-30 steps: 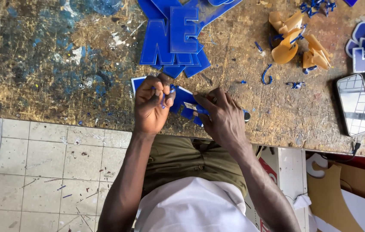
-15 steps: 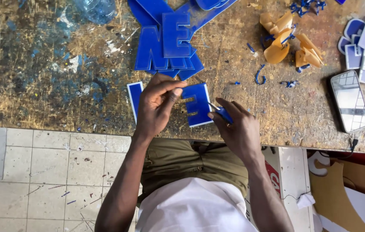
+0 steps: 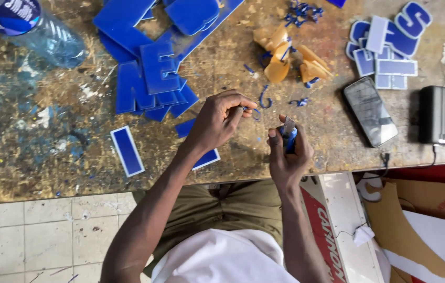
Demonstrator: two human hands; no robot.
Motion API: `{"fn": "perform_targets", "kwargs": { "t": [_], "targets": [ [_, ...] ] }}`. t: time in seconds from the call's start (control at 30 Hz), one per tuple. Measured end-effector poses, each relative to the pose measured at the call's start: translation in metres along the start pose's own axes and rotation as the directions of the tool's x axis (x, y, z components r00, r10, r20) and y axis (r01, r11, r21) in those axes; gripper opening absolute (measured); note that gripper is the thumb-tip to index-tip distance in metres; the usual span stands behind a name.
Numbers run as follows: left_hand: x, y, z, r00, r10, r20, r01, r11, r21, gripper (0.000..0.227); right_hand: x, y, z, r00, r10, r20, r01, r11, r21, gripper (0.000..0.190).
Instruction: Trimming and cutting out blue plastic letters using a utility knife on a workbench.
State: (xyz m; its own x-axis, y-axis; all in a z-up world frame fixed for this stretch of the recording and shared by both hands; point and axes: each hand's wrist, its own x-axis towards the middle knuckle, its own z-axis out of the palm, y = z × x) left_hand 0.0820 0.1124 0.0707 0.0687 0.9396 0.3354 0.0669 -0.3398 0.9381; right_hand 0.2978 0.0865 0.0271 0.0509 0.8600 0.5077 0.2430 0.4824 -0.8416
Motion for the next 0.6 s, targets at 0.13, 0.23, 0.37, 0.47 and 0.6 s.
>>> {"fn": "perform_targets", "kwargs": {
  "t": [0.13,0.23,0.37,0.47,0.6],
  "targets": [
    [0.024,-0.017,0.012,0.995,0.070,0.077,-0.076,0.994,0.080,0.027,0.003,0.008,-0.002,0.999,-0.022,-0.026,0.021,0.998,-0.059,0.030],
    [0.036,-0.029,0.020,0.995,0.079,0.063,-0.086,0.991,0.103,0.027,-0.003,0.018,-0.001,0.996,-0.084,-0.017,0.080,0.983,-0.168,0.037],
    [0.040,-0.042,0.021,0.997,0.069,0.029,-0.075,0.956,0.282,0.019,-0.019,0.039,-0.003,0.998,-0.049,-0.033,0.043,0.985,-0.166,0.048],
    [0.013,-0.033,0.019,0.985,0.168,-0.045,-0.119,0.839,0.531,0.019,-0.009,0.011,-0.004,1.000,0.027,0.008,-0.026,0.995,-0.092,0.054],
    [-0.056,0.010,0.015,0.987,0.122,-0.101,0.017,0.549,0.836,0.035,-0.013,0.015,-0.015,0.966,0.205,0.158,-0.199,0.979,-0.052,0.050]
  ]
}}
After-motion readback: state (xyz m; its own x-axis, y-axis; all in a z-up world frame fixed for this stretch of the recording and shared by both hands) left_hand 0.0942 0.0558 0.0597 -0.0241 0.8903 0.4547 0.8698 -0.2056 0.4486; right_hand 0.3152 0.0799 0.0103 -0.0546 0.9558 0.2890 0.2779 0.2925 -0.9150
